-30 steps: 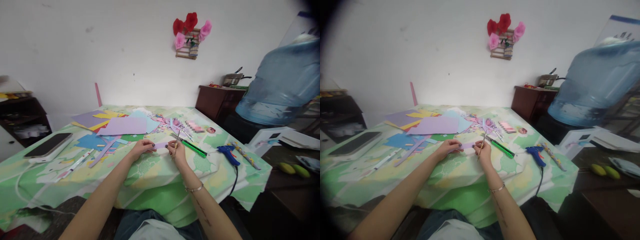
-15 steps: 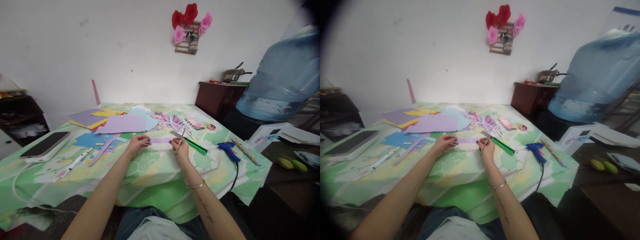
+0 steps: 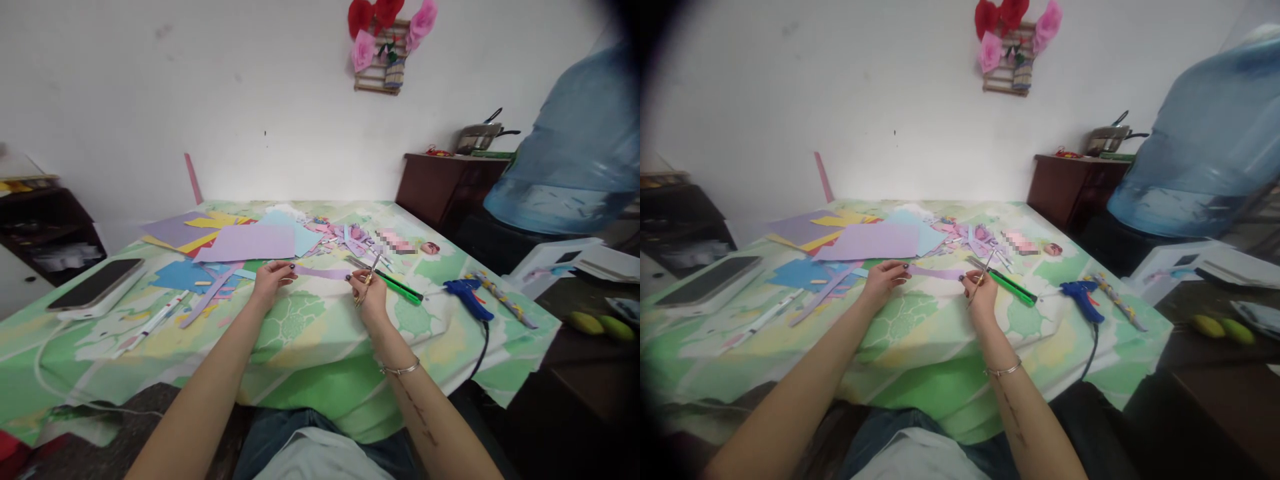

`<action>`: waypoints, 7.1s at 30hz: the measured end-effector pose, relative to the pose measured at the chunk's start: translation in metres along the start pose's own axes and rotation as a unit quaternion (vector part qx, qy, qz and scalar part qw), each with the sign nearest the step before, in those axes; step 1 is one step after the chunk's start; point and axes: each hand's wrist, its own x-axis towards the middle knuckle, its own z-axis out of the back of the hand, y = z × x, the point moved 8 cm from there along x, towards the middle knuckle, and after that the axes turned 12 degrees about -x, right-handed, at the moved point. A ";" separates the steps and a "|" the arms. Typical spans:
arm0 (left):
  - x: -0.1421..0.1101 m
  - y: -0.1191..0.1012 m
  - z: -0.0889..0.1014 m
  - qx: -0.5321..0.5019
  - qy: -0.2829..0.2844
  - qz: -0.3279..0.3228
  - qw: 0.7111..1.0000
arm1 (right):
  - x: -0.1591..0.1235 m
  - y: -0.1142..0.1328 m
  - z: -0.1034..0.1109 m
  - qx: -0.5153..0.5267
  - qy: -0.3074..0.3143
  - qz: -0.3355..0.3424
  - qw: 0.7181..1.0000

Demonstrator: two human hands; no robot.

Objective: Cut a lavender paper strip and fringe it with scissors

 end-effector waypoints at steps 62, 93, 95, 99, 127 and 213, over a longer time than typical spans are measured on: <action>0.101 -0.086 -0.114 0.228 0.254 -0.030 0.939 | 0.071 0.055 -0.104 -0.080 0.295 0.000 0.952; 0.108 -0.006 -0.107 0.219 0.341 0.125 0.905 | 0.058 -0.011 -0.095 -0.080 0.343 -0.142 0.925; 0.109 -0.006 -0.104 0.226 0.338 0.127 0.905 | 0.058 -0.011 -0.094 -0.078 0.341 -0.145 0.925; 0.112 -0.007 -0.100 0.266 0.331 0.109 0.899 | 0.059 -0.011 -0.094 -0.077 0.344 -0.142 0.925; 0.108 -0.003 -0.100 0.281 0.346 0.133 0.885 | 0.060 -0.008 -0.090 -0.151 0.330 -0.107 0.926; 0.105 0.001 -0.101 0.263 0.353 0.167 0.882 | 0.060 -0.019 -0.086 -0.205 0.287 -0.185 0.917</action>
